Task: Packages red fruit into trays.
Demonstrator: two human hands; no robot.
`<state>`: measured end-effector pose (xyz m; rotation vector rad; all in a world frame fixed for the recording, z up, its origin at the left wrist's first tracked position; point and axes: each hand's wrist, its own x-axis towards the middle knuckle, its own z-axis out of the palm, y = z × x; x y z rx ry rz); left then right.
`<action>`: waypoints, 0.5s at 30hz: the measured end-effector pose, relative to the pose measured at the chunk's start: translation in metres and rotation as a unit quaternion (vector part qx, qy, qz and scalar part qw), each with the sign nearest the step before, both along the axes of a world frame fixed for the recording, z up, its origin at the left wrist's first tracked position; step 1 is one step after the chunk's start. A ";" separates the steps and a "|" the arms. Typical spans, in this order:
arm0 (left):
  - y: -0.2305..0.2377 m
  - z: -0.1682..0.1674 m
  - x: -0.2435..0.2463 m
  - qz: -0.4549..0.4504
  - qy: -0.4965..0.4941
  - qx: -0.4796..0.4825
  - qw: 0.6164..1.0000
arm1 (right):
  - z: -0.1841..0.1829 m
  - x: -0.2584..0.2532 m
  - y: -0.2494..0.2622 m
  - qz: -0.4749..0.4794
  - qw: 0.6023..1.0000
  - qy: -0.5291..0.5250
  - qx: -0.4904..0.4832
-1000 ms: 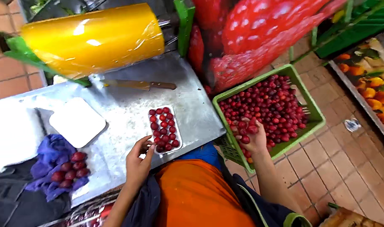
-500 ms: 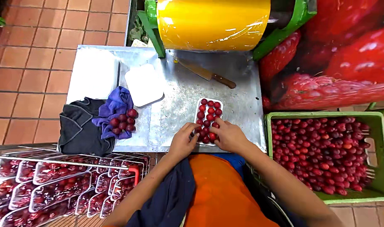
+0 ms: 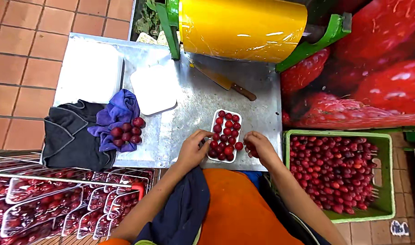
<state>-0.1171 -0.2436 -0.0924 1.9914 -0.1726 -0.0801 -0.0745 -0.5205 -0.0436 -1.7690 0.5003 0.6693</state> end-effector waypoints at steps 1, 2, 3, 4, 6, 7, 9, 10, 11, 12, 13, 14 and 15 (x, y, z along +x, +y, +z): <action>0.001 -0.001 0.000 0.002 -0.004 -0.001 1.000 | -0.004 -0.003 -0.001 -0.001 1.000 0.006 -0.006; 0.002 -0.002 -0.001 0.002 -0.004 -0.003 1.000 | -0.008 -0.006 -0.001 -0.015 1.000 0.012 0.023; 0.003 -0.004 -0.004 0.002 -0.001 -0.008 1.000 | -0.011 -0.010 -0.002 -0.045 0.996 0.017 0.078; 0.003 -0.006 -0.005 0.000 0.002 -0.014 1.000 | -0.013 -0.012 -0.002 -0.088 0.985 0.025 0.144; 0.003 -0.008 -0.005 -0.001 0.002 -0.021 1.000 | -0.017 -0.012 -0.003 -0.175 0.944 0.043 0.275; 0.004 -0.008 -0.004 -0.001 0.000 -0.023 1.000 | -0.020 -0.012 -0.003 -0.201 0.922 0.058 0.325; 0.005 -0.008 -0.004 -0.001 -0.003 -0.029 1.000 | -0.024 -0.015 0.000 -0.219 0.890 0.084 0.390; 0.006 -0.008 -0.003 -0.003 -0.004 -0.027 1.000 | -0.024 -0.016 0.004 -0.214 0.881 0.087 0.414; 0.006 -0.008 -0.002 -0.005 -0.007 -0.026 1.000 | -0.022 -0.015 0.009 -0.200 0.873 0.084 0.436; 0.006 -0.007 -0.002 -0.009 -0.010 -0.025 1.000 | -0.020 -0.014 0.013 -0.184 0.866 0.078 0.457; 0.005 -0.006 -0.001 -0.014 -0.013 -0.023 1.000 | -0.018 -0.012 0.018 -0.170 0.862 0.075 0.472; 0.005 -0.004 0.000 -0.022 -0.014 -0.021 0.999 | -0.016 -0.011 0.022 -0.158 0.862 0.073 0.476; 0.004 -0.003 0.000 -0.032 -0.012 -0.017 0.999 | -0.014 -0.010 0.024 -0.145 0.872 0.068 0.463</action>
